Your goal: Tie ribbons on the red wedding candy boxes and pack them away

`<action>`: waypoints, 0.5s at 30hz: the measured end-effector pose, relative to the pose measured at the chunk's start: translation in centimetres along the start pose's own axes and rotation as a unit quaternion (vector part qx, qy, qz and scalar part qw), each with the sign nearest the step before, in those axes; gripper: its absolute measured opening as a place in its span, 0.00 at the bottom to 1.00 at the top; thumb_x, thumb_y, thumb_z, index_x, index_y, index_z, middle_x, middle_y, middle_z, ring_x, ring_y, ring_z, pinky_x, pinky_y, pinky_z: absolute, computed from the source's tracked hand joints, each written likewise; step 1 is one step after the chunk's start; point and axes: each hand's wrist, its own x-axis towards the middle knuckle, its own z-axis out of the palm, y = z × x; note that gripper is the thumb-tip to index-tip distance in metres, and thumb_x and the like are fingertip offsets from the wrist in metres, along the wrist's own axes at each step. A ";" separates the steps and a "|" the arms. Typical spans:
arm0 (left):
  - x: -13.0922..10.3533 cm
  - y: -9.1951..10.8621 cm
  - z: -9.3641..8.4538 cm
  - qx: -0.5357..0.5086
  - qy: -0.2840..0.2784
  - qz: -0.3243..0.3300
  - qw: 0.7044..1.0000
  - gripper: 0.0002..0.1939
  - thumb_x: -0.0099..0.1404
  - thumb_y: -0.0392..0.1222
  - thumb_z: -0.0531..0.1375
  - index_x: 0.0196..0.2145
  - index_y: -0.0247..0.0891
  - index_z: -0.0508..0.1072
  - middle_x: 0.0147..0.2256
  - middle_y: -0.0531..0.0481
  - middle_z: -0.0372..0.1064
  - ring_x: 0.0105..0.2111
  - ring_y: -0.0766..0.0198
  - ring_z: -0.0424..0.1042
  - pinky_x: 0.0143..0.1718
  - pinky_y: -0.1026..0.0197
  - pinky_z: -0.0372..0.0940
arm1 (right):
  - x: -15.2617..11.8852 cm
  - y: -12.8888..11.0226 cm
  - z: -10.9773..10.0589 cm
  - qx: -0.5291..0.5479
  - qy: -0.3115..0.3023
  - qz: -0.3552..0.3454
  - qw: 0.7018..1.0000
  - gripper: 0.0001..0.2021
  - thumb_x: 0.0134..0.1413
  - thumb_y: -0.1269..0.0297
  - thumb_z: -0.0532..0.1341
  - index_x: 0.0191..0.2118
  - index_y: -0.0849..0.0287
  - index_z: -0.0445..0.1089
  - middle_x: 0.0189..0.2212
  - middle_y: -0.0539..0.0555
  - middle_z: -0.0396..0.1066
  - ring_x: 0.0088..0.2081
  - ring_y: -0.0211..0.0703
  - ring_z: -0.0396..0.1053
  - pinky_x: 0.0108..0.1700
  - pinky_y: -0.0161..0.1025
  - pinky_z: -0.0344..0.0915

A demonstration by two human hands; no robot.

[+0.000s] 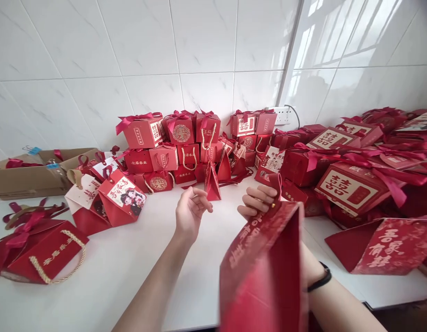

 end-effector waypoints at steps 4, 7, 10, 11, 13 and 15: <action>0.1 -0.5 0.1 0.031 0.000 -0.004 1.000 0.14 0.59 0.47 0.52 0.23 0.35 0.68 0.15 0.53 0.63 0.17 0.67 0.64 0.28 0.63 0.62 | 0.0 -0.1 -1.0 0.017 -0.027 0.007 0.999 0.21 0.53 0.52 0.58 0.16 0.57 0.55 0.15 0.41 0.36 0.13 0.29 0.29 0.18 0.32 0.45; 0.1 -0.8 0.1 0.067 -0.005 -0.003 0.998 0.14 0.58 0.47 0.54 0.23 0.35 0.69 0.15 0.52 0.64 0.18 0.66 0.64 0.28 0.62 0.62 | -0.1 -0.2 -1.9 -0.049 -0.037 0.030 0.998 0.26 0.50 0.42 0.53 0.15 0.56 0.48 0.14 0.40 0.35 0.10 0.27 0.30 0.17 0.34 0.46; 0.3 -1.1 -0.1 0.120 -0.011 0.003 0.993 0.14 0.59 0.48 0.53 0.24 0.34 0.69 0.16 0.51 0.65 0.18 0.65 0.65 0.28 0.60 0.63 | -0.1 -0.4 -1.6 -0.146 -0.019 0.039 0.988 0.28 0.46 0.37 0.52 0.17 0.56 0.45 0.13 0.40 0.37 0.10 0.27 0.33 0.17 0.35 0.47; 0.3 -1.2 -0.1 0.139 -0.013 0.008 0.990 0.14 0.59 0.48 0.53 0.24 0.34 0.69 0.16 0.51 0.66 0.18 0.64 0.65 0.28 0.60 0.63 | -0.2 -0.5 -1.2 -0.176 -0.025 0.055 0.983 0.28 0.45 0.36 0.53 0.17 0.56 0.45 0.14 0.40 0.39 0.10 0.28 0.35 0.17 0.34 0.48; 0.4 -1.3 -0.2 0.177 -0.014 0.020 0.984 0.14 0.59 0.48 0.52 0.24 0.35 0.68 0.17 0.51 0.66 0.18 0.64 0.66 0.28 0.60 0.63 | -0.3 -1.0 0.0 -0.238 -0.035 0.086 0.967 0.26 0.44 0.40 0.58 0.18 0.56 0.50 0.14 0.41 0.45 0.12 0.29 0.42 0.17 0.34 0.48; 0.3 -1.4 -0.2 0.214 -0.011 0.033 0.976 0.15 0.60 0.47 0.52 0.24 0.35 0.68 0.17 0.51 0.65 0.18 0.64 0.65 0.28 0.60 0.62 | -0.6 -1.6 1.4 -0.296 -0.016 0.081 0.952 0.23 0.42 0.45 0.63 0.19 0.57 0.55 0.15 0.43 0.52 0.14 0.30 0.48 0.18 0.32 0.47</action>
